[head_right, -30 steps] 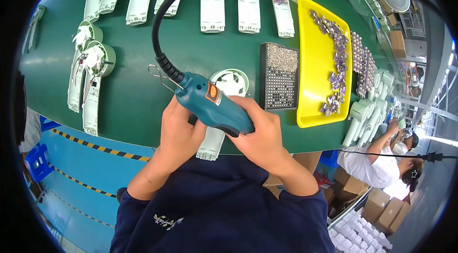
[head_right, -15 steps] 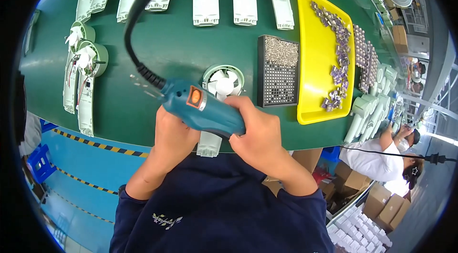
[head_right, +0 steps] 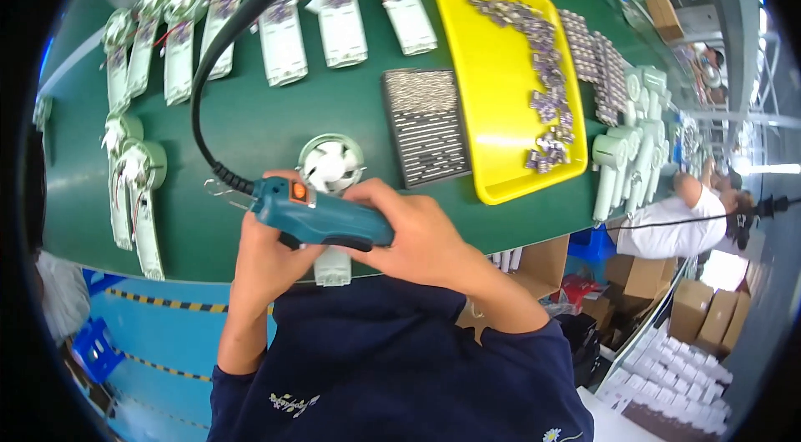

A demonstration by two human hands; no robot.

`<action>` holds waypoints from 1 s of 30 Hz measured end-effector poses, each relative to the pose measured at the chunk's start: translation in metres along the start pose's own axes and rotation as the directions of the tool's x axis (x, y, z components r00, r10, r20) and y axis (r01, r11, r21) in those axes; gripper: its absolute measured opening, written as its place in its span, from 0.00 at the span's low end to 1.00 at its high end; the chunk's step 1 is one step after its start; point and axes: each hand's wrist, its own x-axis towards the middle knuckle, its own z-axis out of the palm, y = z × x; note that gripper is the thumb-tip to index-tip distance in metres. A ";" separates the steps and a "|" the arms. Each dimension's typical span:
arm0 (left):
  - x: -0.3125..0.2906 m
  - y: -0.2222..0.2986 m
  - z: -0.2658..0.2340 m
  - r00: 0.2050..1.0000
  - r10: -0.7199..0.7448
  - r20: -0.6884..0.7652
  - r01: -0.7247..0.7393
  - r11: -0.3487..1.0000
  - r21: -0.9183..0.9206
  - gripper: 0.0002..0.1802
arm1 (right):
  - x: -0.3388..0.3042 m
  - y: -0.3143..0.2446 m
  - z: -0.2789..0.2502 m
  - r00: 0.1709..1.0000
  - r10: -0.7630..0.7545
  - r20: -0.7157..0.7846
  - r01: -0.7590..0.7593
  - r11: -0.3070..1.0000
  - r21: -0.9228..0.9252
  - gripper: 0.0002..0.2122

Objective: The person assembles portable handheld fans on a production line by securing fan housings and circuit boards with screws using an electric screwdriver.

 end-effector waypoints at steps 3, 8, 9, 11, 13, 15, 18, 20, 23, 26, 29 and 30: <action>0.003 0.004 0.006 0.997 0.004 -0.071 -0.010 0.995 -0.095 0.25 | -0.004 0.004 -0.001 1.000 -0.026 0.015 0.024 0.990 0.139 0.30; 0.005 0.010 0.011 0.994 -0.079 -0.073 0.067 0.987 -0.147 0.16 | -0.013 -0.002 -0.036 0.975 0.150 -0.165 -0.026 0.810 0.586 0.36; 0.006 0.013 0.012 0.994 -0.090 -0.056 0.079 0.982 -0.171 0.17 | -0.015 0.009 -0.045 0.960 -0.008 -0.278 0.183 0.772 0.609 0.38; 0.012 0.016 0.024 0.993 -0.094 -0.076 0.078 0.980 -0.182 0.17 | -0.004 0.024 -0.052 0.816 -0.198 -0.542 0.546 0.569 0.615 0.41; 0.019 0.024 0.036 0.989 -0.122 -0.079 0.105 0.975 -0.194 0.17 | 0.006 0.032 -0.049 0.629 -0.243 -0.739 0.770 0.327 0.548 0.45; 0.024 0.031 0.050 0.988 -0.116 -0.105 0.093 0.975 -0.203 0.17 | 0.010 0.034 -0.046 0.611 -0.287 -0.738 0.788 0.314 0.529 0.45; 0.025 0.030 0.056 0.987 -0.124 -0.106 0.100 0.973 -0.207 0.17 | 0.008 0.038 -0.045 0.624 -0.384 -0.680 0.779 0.377 0.502 0.41; 0.026 0.029 0.058 0.987 -0.131 -0.098 0.108 0.971 -0.214 0.17 | 0.012 0.039 -0.043 0.587 -0.442 -0.678 0.806 0.395 0.440 0.41; 0.026 0.029 0.059 0.987 -0.121 -0.110 0.097 0.975 -0.199 0.17 | 0.014 0.042 -0.045 0.625 -0.418 -0.659 0.777 0.413 0.475 0.41; 0.025 0.028 0.060 0.986 -0.116 -0.116 0.090 0.974 -0.207 0.17 | 0.013 0.045 -0.042 0.643 -0.375 -0.668 0.761 0.412 0.501 0.43; 0.025 0.028 0.061 0.985 -0.113 -0.127 0.086 0.976 -0.198 0.17 | 0.015 0.051 -0.042 0.650 -0.375 -0.661 0.756 0.409 0.511 0.43; 0.025 0.027 0.061 0.985 -0.115 -0.125 0.088 0.975 -0.204 0.17 | 0.016 0.052 -0.041 0.648 -0.371 -0.665 0.756 0.419 0.503 0.44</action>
